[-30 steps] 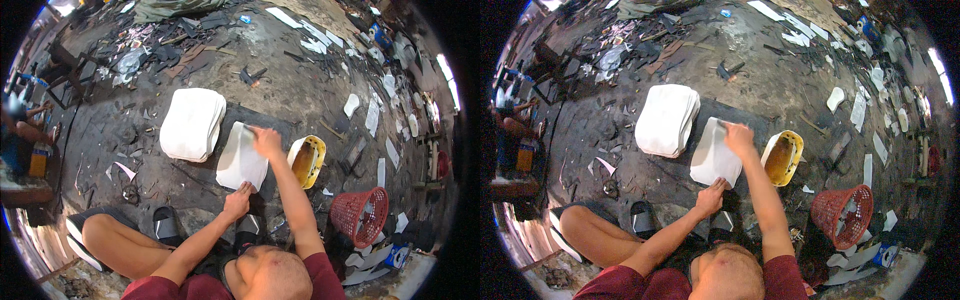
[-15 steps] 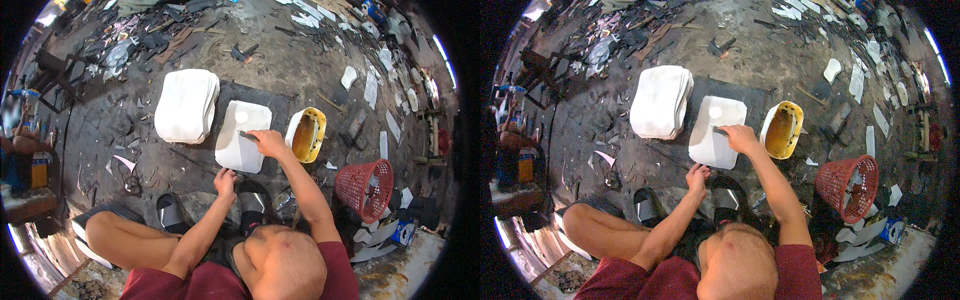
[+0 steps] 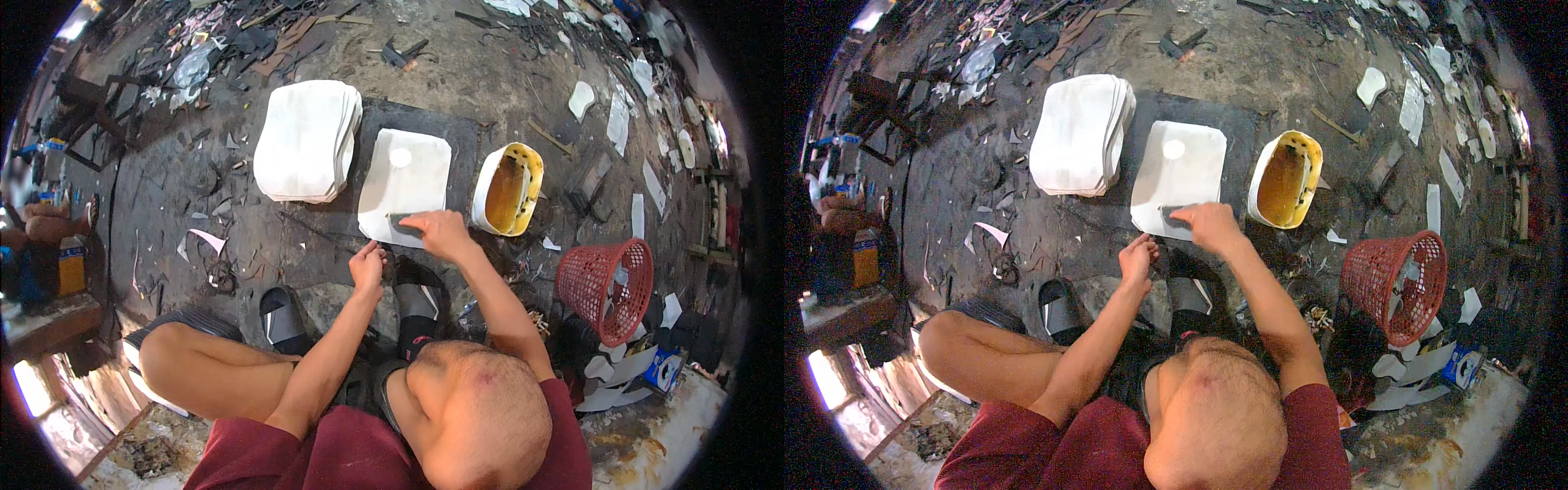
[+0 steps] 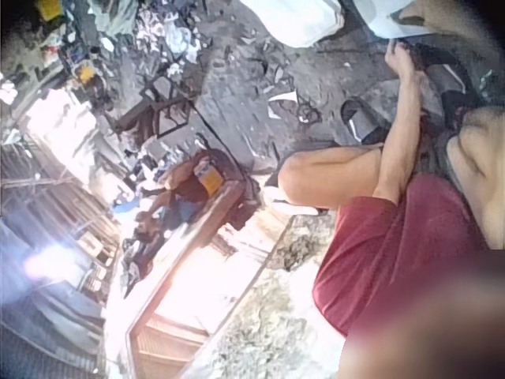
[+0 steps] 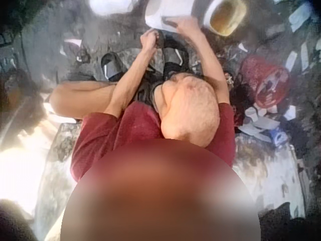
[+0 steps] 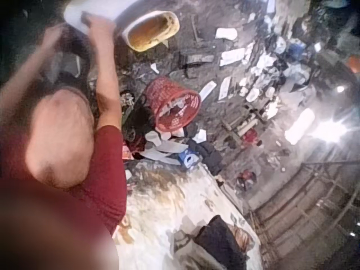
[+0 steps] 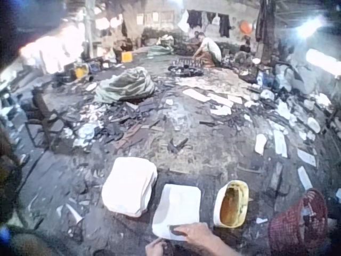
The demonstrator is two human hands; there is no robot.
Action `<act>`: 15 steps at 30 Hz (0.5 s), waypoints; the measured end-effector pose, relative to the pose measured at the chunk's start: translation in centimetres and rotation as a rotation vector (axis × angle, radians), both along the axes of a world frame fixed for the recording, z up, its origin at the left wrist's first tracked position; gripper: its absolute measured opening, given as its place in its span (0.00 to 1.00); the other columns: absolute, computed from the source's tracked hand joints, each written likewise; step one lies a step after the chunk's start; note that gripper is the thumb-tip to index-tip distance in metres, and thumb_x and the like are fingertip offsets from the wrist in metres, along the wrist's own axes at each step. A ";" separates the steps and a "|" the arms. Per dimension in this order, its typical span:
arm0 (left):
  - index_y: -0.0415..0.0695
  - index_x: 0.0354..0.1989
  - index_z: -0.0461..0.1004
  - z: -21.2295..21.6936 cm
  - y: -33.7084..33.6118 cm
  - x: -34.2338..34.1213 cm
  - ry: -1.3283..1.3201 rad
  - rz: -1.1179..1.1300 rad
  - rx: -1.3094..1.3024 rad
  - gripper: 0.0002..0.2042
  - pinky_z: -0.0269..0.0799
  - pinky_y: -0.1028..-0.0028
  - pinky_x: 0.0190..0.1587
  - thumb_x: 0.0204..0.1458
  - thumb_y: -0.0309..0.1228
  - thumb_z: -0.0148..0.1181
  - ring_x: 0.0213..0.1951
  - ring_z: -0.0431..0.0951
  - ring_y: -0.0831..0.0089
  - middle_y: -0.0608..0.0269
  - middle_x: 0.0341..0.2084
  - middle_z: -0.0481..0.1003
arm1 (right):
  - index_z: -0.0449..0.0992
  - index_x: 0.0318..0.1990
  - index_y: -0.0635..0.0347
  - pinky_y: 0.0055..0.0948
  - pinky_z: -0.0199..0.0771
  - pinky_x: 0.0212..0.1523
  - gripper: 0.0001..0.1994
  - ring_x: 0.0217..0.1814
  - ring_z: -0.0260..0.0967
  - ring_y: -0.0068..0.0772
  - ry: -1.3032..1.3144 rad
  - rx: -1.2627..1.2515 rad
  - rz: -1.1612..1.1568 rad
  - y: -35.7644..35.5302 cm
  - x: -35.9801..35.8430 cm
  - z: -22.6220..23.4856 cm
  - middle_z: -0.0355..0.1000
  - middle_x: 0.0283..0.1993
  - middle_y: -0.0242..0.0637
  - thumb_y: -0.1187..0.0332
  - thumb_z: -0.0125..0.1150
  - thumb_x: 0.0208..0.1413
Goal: The person sits on the floor and applies adhesive from a yellow container onto white shoe insoles using a brush. They repeatedly dip the brush, spread the glue, and stack the treated insoles. The workspace is cluttered with shoe parts and tools.
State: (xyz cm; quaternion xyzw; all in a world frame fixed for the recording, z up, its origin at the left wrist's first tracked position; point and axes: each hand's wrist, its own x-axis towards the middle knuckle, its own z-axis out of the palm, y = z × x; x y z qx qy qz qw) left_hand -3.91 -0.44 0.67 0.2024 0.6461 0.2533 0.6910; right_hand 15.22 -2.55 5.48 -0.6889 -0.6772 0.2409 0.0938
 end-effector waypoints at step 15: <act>0.32 0.47 0.72 -0.9 1.2 -0.4 -0.228 0.061 0.086 0.13 0.75 0.75 0.37 0.53 0.16 0.58 0.35 0.78 0.72 0.58 0.38 0.77 | 0.78 0.55 0.47 0.36 0.76 0.54 0.19 0.56 0.76 0.41 0.410 0.106 -0.309 -5.7 0.2 6.0 0.77 0.54 0.39 0.70 0.63 0.55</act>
